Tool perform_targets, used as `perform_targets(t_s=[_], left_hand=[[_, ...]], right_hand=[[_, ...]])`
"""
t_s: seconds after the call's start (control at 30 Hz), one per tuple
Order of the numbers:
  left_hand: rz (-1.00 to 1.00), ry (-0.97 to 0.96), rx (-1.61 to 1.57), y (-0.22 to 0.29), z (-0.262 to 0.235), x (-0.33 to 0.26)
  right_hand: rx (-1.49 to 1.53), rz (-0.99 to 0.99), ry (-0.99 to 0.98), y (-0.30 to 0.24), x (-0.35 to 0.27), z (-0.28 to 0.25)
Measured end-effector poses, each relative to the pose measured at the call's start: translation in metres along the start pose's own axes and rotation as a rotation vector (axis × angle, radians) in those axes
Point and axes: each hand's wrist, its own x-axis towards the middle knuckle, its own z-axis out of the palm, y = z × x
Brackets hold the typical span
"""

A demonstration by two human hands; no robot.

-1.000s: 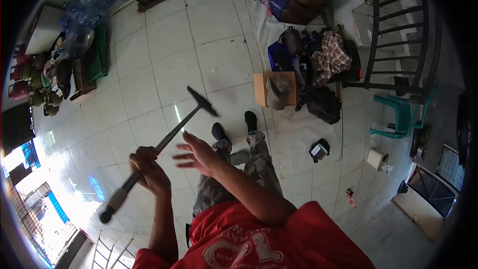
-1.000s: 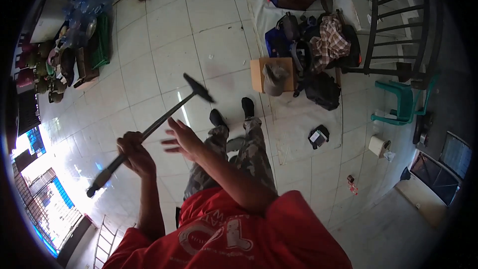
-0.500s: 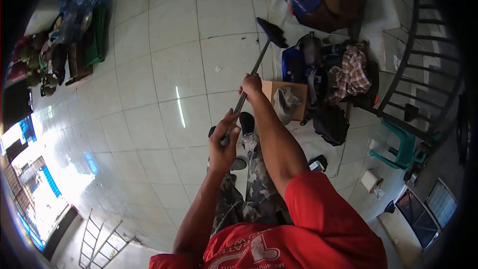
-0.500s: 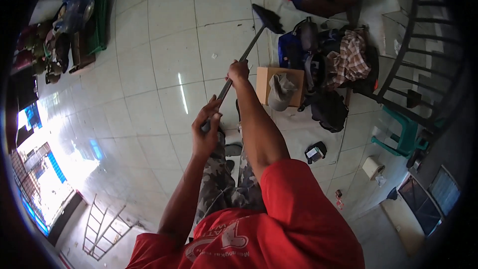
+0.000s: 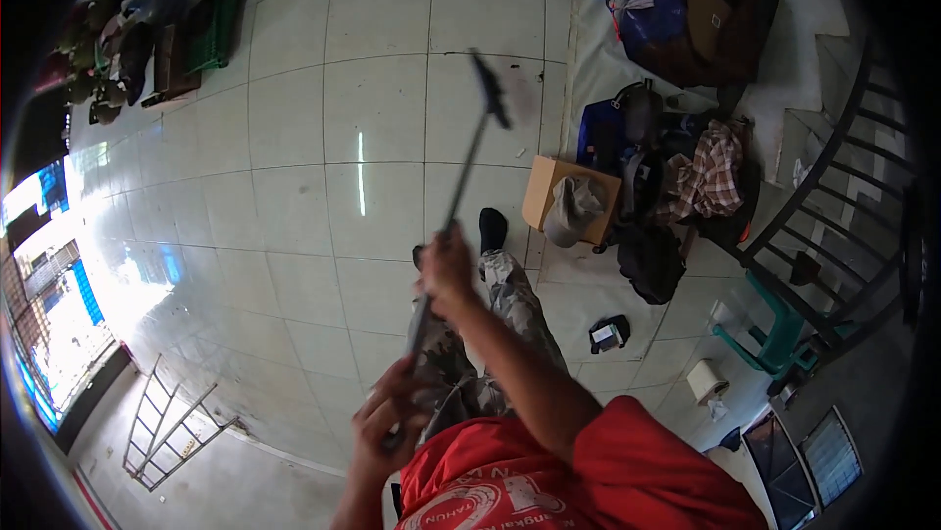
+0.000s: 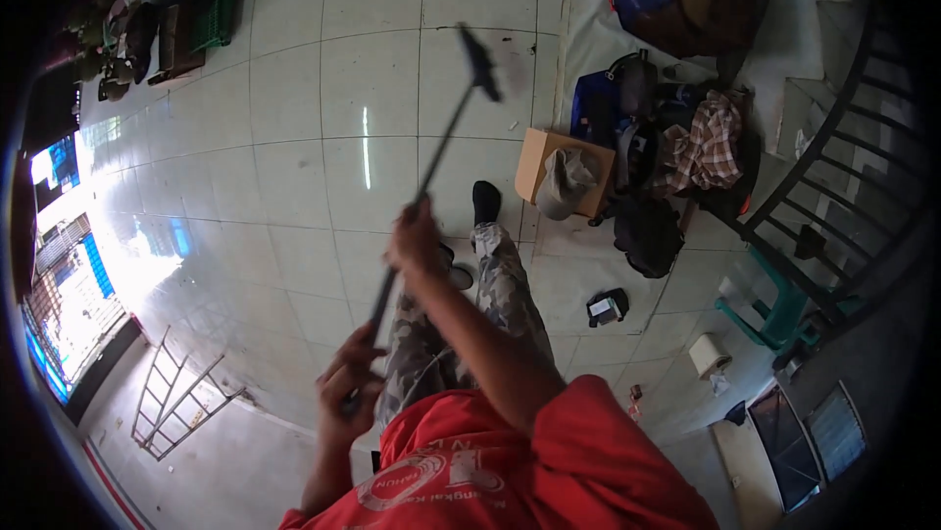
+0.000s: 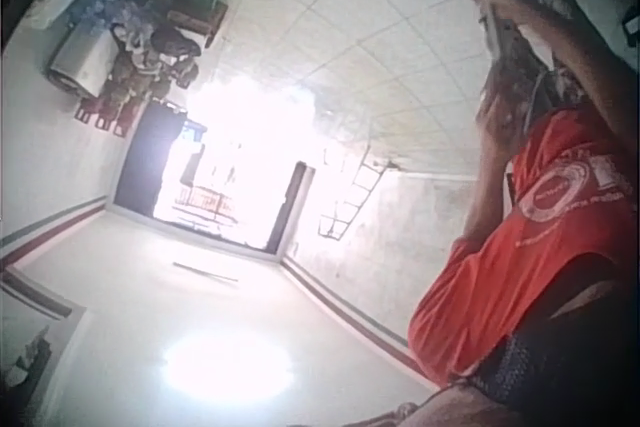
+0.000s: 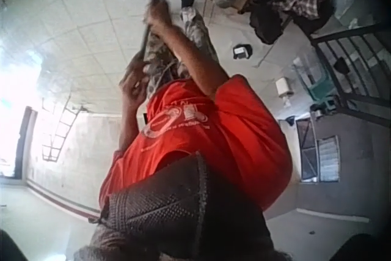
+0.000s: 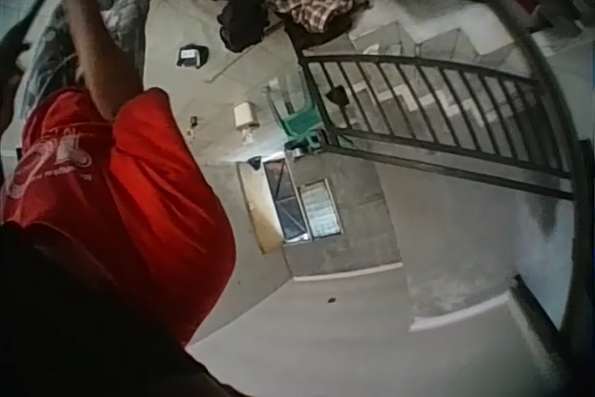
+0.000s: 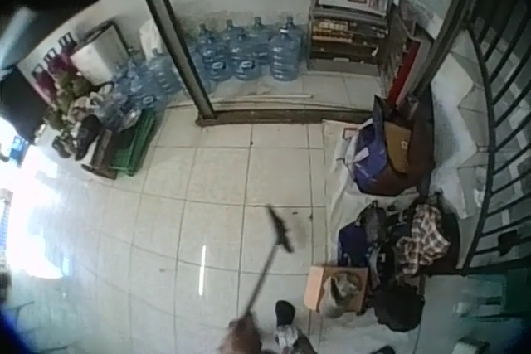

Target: Sweeping dirt and debris on a tiled floor using a broom.

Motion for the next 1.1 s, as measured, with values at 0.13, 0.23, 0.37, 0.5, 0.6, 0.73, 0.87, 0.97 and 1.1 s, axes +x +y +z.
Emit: perform_targets(t_s=[0.13,0.23,0.37,0.5,0.6,0.73,0.87,0.97,1.1], left_hand=[[-0.062,0.002,-0.255,-0.061,0.045,0.041],[0.084,0.003,-0.115,-0.074,0.016,0.04],[0.082,-0.05,0.091,-0.044,-0.059,-0.018],[0.119,-0.053,-0.015,-0.056,-0.08,-0.051],[0.197,-0.063,-0.184,-0.112,-0.054,-0.038],[-0.088,0.054,-0.315,-0.159,-0.058,-0.042],[0.136,-0.078,0.036,-0.13,-0.132,-0.094],[0.155,-0.185,0.041,-0.102,-0.17,-0.124],[0.14,-0.4,-0.111,-0.102,-0.167,-0.138]], right_hand=[[0.291,0.119,0.062,0.022,0.085,-0.056],[0.675,0.156,-0.383,0.061,0.077,-0.005],[0.427,0.279,-0.3,0.075,-0.005,0.081],[0.39,0.136,-0.178,0.06,-0.041,0.079],[0.145,0.045,-0.006,0.069,-0.003,0.048],[0.062,0.104,-0.169,0.129,0.024,0.077],[0.378,0.21,-0.346,0.171,-0.041,0.157],[0.511,0.29,-0.296,0.166,-0.102,0.157],[0.55,0.322,-0.135,0.166,-0.158,0.088]])
